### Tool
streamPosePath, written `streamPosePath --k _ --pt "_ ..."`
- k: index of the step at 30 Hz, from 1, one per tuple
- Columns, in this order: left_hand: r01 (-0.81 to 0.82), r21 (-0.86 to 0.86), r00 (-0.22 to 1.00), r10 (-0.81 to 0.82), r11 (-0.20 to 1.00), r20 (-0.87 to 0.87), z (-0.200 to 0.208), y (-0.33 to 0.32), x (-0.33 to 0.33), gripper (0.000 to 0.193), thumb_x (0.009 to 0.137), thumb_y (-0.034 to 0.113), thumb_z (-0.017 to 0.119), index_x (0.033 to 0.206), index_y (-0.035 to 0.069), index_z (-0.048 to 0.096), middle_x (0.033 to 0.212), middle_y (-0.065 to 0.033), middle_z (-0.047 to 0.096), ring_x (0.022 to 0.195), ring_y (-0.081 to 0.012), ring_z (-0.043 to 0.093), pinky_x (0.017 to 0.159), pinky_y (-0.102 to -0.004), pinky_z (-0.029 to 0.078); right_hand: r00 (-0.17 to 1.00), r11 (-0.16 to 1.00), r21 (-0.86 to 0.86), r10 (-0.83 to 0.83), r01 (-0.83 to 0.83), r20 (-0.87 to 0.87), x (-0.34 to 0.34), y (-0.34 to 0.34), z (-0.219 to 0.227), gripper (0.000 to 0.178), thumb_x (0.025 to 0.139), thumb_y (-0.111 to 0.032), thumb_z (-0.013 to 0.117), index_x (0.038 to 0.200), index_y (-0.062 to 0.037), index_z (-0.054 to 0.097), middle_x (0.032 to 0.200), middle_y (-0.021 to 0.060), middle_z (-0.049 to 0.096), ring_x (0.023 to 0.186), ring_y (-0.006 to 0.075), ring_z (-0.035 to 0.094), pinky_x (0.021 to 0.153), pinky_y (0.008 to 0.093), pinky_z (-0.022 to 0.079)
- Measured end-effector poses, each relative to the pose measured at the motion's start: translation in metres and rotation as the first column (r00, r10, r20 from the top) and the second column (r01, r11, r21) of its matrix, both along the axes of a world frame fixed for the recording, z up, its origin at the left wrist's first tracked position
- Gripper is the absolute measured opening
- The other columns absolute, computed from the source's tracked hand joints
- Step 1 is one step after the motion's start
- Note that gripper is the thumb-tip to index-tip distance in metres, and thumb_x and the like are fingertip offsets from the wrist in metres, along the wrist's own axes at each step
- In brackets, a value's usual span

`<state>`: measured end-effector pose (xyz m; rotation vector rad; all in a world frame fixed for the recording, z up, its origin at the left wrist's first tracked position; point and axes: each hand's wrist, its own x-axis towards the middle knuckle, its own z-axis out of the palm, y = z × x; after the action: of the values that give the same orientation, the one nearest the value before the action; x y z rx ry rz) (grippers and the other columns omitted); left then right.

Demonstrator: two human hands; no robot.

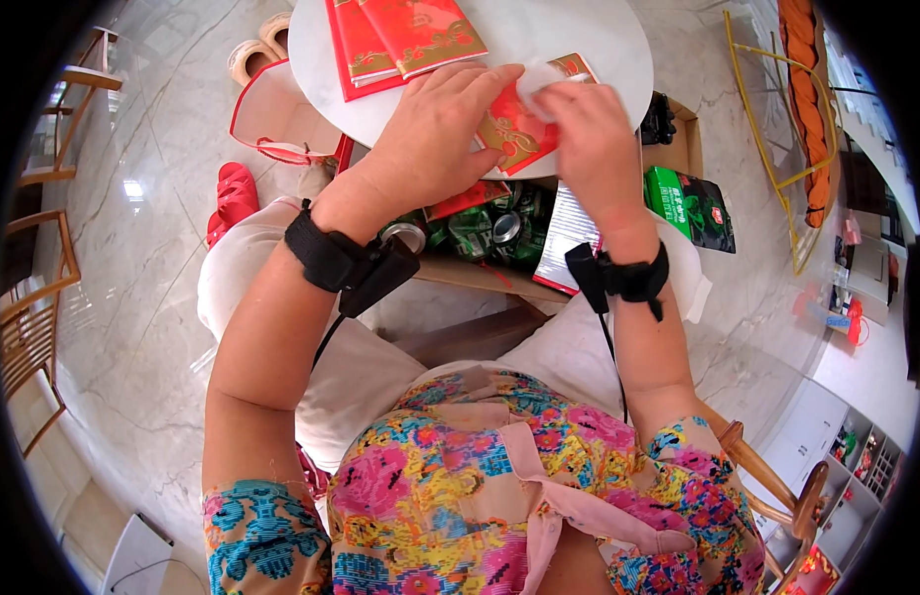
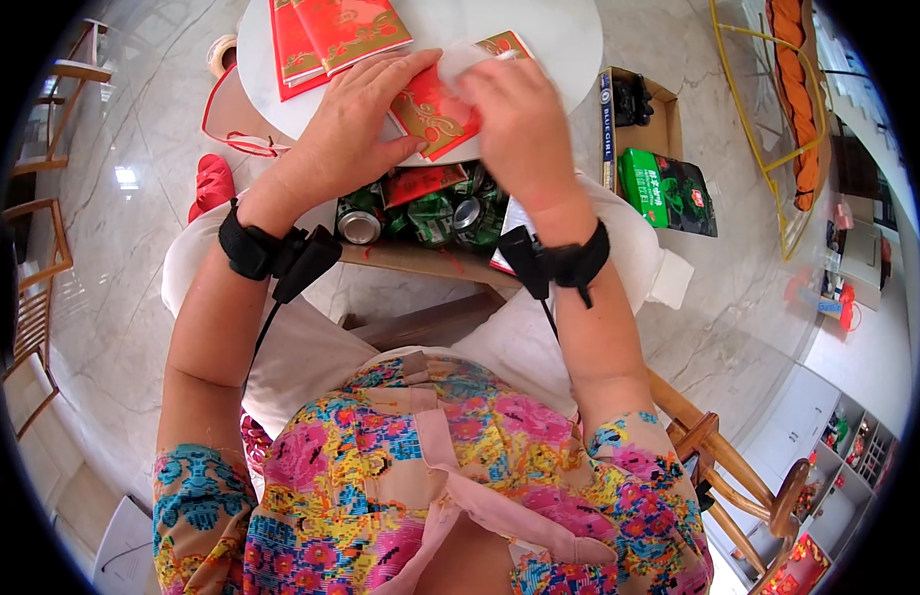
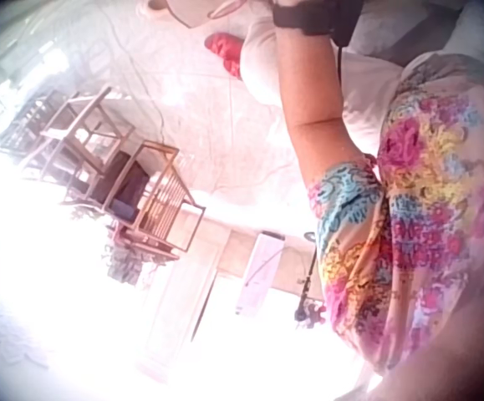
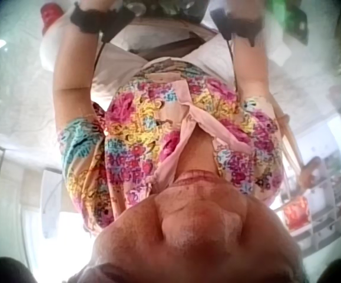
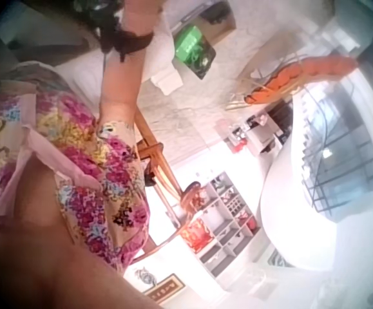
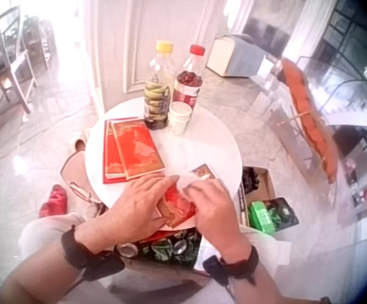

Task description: The person is using a wet tissue to wipe and clean red envelopes on a table.

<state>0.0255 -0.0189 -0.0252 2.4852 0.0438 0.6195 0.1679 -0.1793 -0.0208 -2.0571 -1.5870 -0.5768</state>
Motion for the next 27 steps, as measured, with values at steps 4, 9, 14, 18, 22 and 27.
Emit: streamPosePath --k 4,9,14,18,22,27 --pt "0.014 -0.012 1.0 -0.014 1.0 0.004 -0.003 0.003 -0.003 0.078 0.073 0.011 0.081 0.144 0.009 0.049 0.138 -0.018 0.056 0.134 -0.035 0.049 0.111 -0.0467 0.039 0.966 0.967 -0.005 0.254 -0.254 -0.055 -0.032 0.008 0.007 0.024 0.075 -0.002 0.062 0.097 -0.0059 0.071 0.101 0.0058 0.066 0.096 0.0271 0.061 0.085 0.0383 0.052" --pt "-0.089 0.044 0.996 0.088 0.995 0.023 -0.002 -0.001 -0.001 0.077 0.072 0.015 0.083 0.141 0.009 0.051 0.136 -0.0185 0.056 0.131 -0.0361 0.05 0.109 -0.0467 0.041 1.0 0.999 -0.04 0.015 -0.016 -0.009 0.005 -0.007 0.012 0.022 0.079 0.0 0.062 0.098 -0.0063 0.072 0.101 0.0068 0.067 0.098 0.0287 0.062 0.086 0.0393 0.053" --pt "-0.163 0.107 0.986 0.165 0.981 -0.006 0.004 -0.001 -0.002 0.073 0.071 0.019 0.086 0.136 0.007 0.056 0.13 -0.0175 0.058 0.126 -0.0372 0.052 0.107 -0.0455 0.042 0.98 0.981 -0.048 -0.19 0.187 -0.055 0.017 -0.02 0.008 0.025 0.079 0.002 0.061 0.099 -0.0069 0.073 0.103 0.0082 0.068 0.098 0.0304 0.062 0.087 0.0396 0.053" --pt "-0.135 0.053 0.99 0.137 0.989 -0.043 0.007 -0.004 -0.002 0.068 0.071 0.02 0.086 0.132 0.007 0.059 0.121 -0.0161 0.06 0.116 -0.0358 0.058 0.097 -0.0431 0.05 0.996 0.996 -0.027 -0.088 0.087 -0.032 0.001 -0.014 0.011 0.024 0.077 0.002 0.062 0.097 -0.0066 0.072 0.1 0.0071 0.066 0.095 0.0304 0.062 0.085 0.04 0.053" --pt "-0.192 0.034 0.978 0.194 0.981 -0.071 0.008 -0.008 0.004 0.067 0.07 0.022 0.087 0.129 0.007 0.061 0.113 -0.0136 0.063 0.103 -0.0335 0.065 0.086 -0.0427 0.054 0.985 0.99 -0.027 0.137 -0.141 -0.103 -0.023 -0.003 0.012 0.024 0.076 0.003 0.063 0.097 -0.0069 0.071 0.098 0.0057 0.065 0.094 0.0294 0.062 0.083 0.0387 0.053" --pt "-0.227 0.012 0.959 0.225 0.974 -0.174 0.015 -0.008 0.009 0.057 0.07 0.025 0.088 0.12 0.008 0.068 0.102 -0.0115 0.064 0.094 -0.0325 0.067 0.082 -0.0426 0.054 0.984 0.99 -0.015 0.139 -0.141 -0.111 -0.012 -0.006 0.011 0.025 0.076 0.002 0.063 0.098 -0.0076 0.071 0.099 0.0055 0.065 0.093 0.029 0.062 0.082 0.0385 0.053"
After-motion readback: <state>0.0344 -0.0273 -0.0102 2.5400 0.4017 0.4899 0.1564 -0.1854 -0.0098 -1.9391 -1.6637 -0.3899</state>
